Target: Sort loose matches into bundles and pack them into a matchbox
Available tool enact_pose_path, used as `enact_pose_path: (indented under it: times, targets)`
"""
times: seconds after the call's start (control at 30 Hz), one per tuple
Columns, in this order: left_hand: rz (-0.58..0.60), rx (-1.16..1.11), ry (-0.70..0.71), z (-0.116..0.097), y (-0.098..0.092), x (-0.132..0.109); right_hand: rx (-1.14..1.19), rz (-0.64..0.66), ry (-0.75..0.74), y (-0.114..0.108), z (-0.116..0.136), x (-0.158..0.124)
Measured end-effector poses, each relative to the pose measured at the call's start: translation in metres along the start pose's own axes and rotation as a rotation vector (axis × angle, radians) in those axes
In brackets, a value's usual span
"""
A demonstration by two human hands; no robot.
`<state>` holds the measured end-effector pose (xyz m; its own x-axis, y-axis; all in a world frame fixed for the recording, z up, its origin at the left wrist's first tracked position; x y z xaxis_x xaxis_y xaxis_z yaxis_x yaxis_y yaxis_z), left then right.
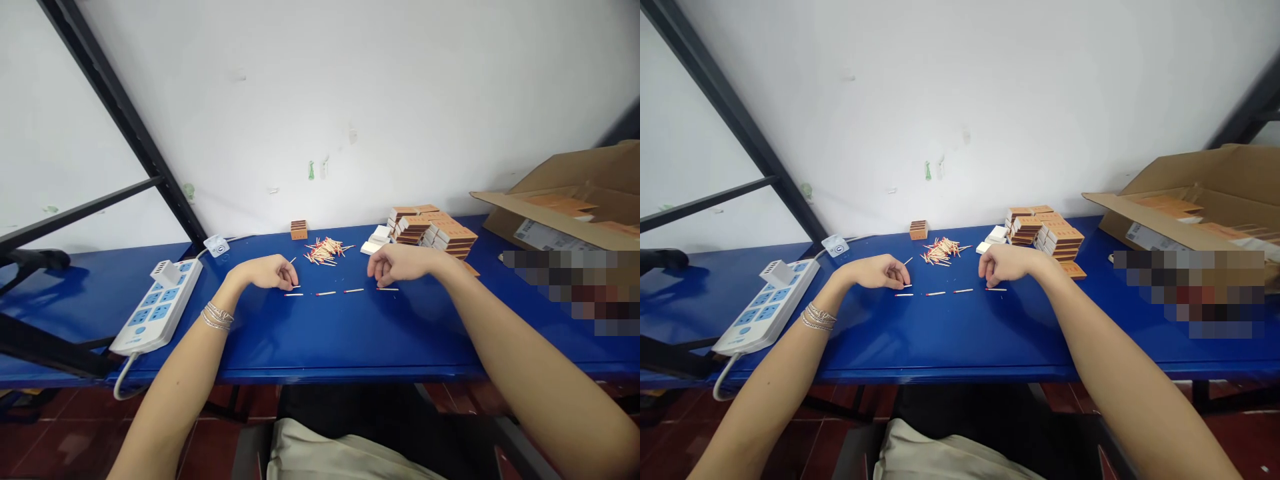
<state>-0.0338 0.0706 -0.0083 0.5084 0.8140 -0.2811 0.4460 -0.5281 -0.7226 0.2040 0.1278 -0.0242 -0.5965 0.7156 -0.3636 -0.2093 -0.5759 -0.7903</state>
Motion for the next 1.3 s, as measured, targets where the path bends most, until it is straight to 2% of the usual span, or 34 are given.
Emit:
enact_pose_path:
  times: [0.4,0.77,0.83,1.0,1.07,1.17,1.3]
  targets:
    - [0.054,-0.008,0.037,-0.007,0.011,0.003,-0.033,0.005,-0.023,0.002,0.011,-0.005]
    - [0.063,0.012,0.051,-0.004,0.011,0.003,-0.041,0.000,-0.017,0.003,0.012,-0.003]
    - [-0.012,0.074,0.061,-0.002,0.004,0.004,-0.038,0.003,-0.026,0.004,0.011,-0.002]
    - [-0.409,0.322,-0.060,0.014,-0.032,0.002,-0.042,-0.010,-0.032,0.004,0.010,0.001]
    - [-0.511,0.367,-0.109,0.020,-0.040,0.001,-0.045,-0.017,-0.028,0.004,0.010,0.001]
    - [-0.577,0.340,-0.152,0.027,-0.042,0.004,-0.041,-0.027,-0.030,0.003,0.011,0.000]
    - [-0.573,0.307,-0.178,0.034,-0.037,0.011,-0.024,-0.077,-0.052,0.000,0.014,0.000]
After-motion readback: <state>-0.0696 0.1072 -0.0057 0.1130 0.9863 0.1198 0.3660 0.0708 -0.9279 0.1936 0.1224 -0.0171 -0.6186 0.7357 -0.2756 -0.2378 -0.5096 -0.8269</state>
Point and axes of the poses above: each hand's wrist, its own x-axis towards the middle knuckle, its own y-axis out of the palm, z = x × y, the point moved 8 cm from there along x, towards the middle knuckle, and after that the axes turned 5 degrees about y, right-handed, at the moved point
